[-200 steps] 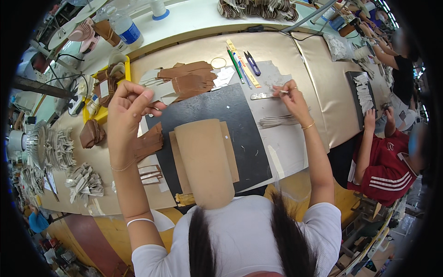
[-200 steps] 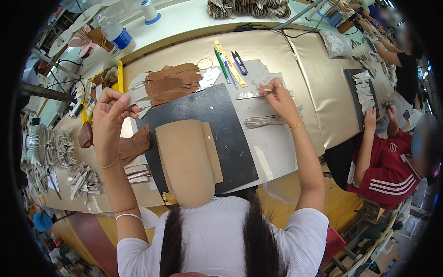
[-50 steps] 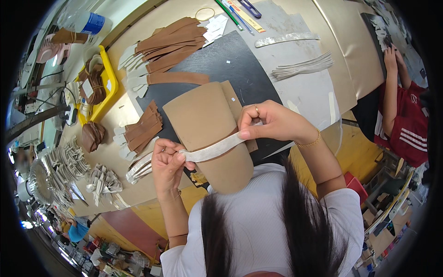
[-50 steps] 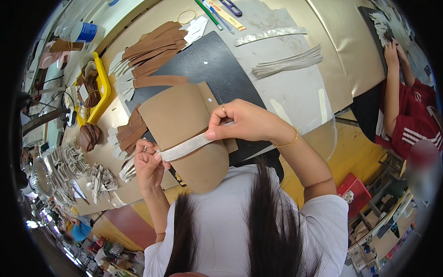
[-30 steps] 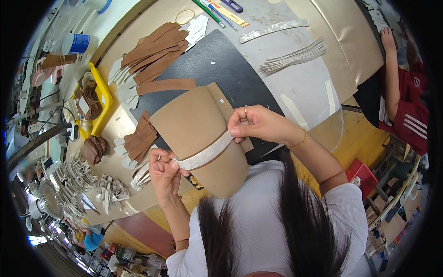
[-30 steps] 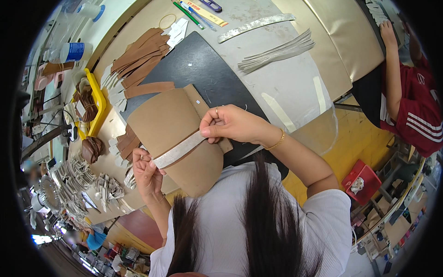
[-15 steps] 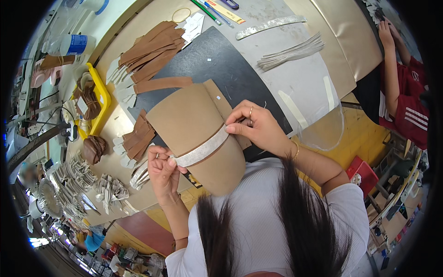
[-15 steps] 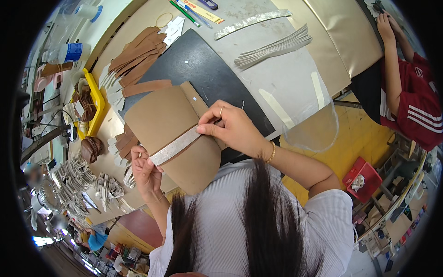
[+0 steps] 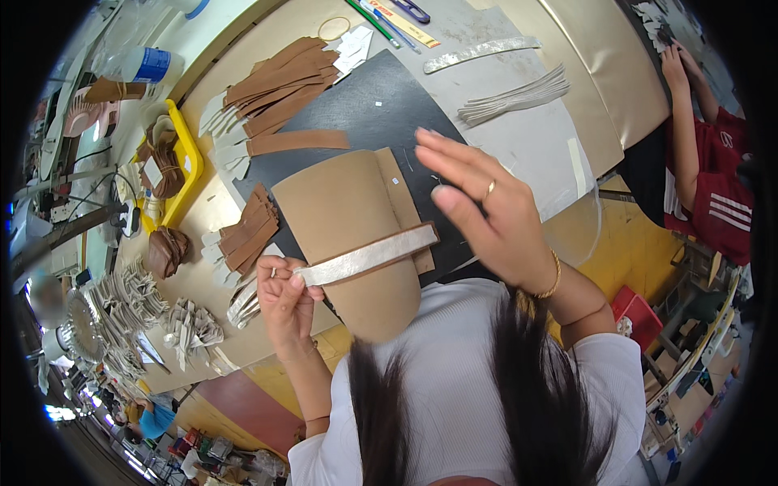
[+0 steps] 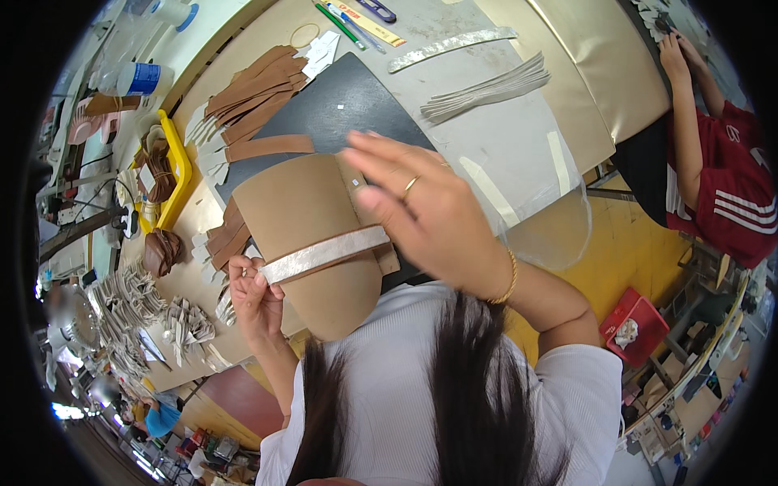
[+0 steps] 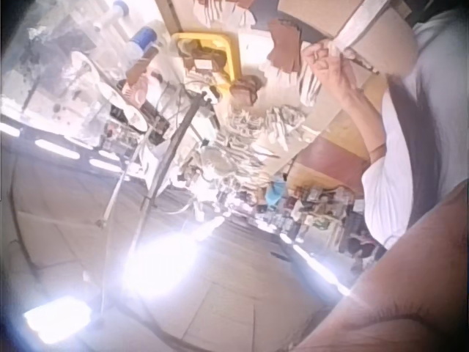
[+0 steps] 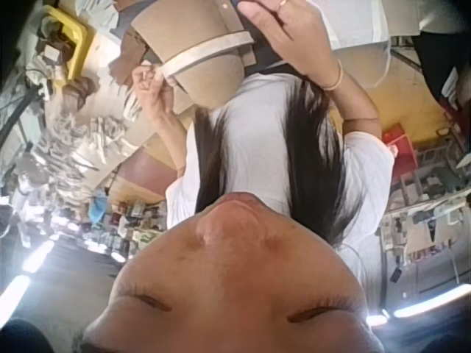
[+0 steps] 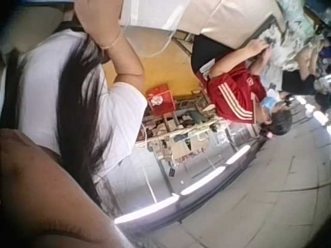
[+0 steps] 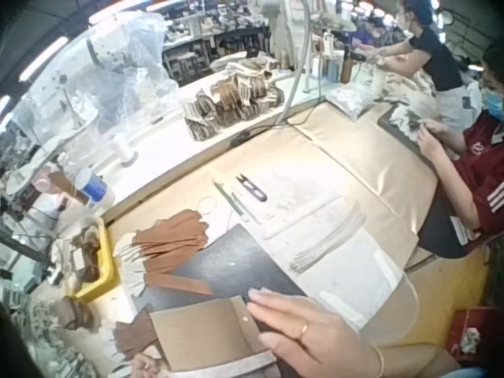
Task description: The person repeatedly picks up a brown leather piece and a white strip, wraps the strip around the leather, and places the assembled unit on the table. The process is repeated continuously with items from nearby piles.
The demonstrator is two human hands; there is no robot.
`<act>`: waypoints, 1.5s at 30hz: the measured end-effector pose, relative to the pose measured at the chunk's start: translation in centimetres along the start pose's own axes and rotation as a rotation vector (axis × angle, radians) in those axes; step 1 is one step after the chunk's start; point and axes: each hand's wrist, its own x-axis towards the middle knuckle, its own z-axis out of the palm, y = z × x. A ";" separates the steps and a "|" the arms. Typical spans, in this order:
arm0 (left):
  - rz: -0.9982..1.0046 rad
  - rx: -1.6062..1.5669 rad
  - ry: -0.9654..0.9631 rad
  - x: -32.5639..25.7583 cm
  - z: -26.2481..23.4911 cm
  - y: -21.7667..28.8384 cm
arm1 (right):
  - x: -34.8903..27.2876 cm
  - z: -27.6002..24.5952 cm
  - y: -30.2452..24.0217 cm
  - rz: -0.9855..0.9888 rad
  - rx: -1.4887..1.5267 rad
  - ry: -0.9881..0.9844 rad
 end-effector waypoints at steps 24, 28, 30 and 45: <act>0.100 -0.229 0.018 -1.0 0.9 -3.9 | -6.2 7.2 6.1 -0.044 0.473 -0.495; 0.064 -0.249 0.005 -1.0 0.6 -3.7 | -6.8 6.6 6.6 0.044 0.439 -0.547; 0.044 -0.251 0.000 -1.1 0.4 -3.2 | -6.5 6.2 6.1 0.122 0.426 -0.548; 0.009 0.821 0.436 -6.0 -16.6 8.9 | -1.5 4.2 4.9 0.186 0.481 -0.246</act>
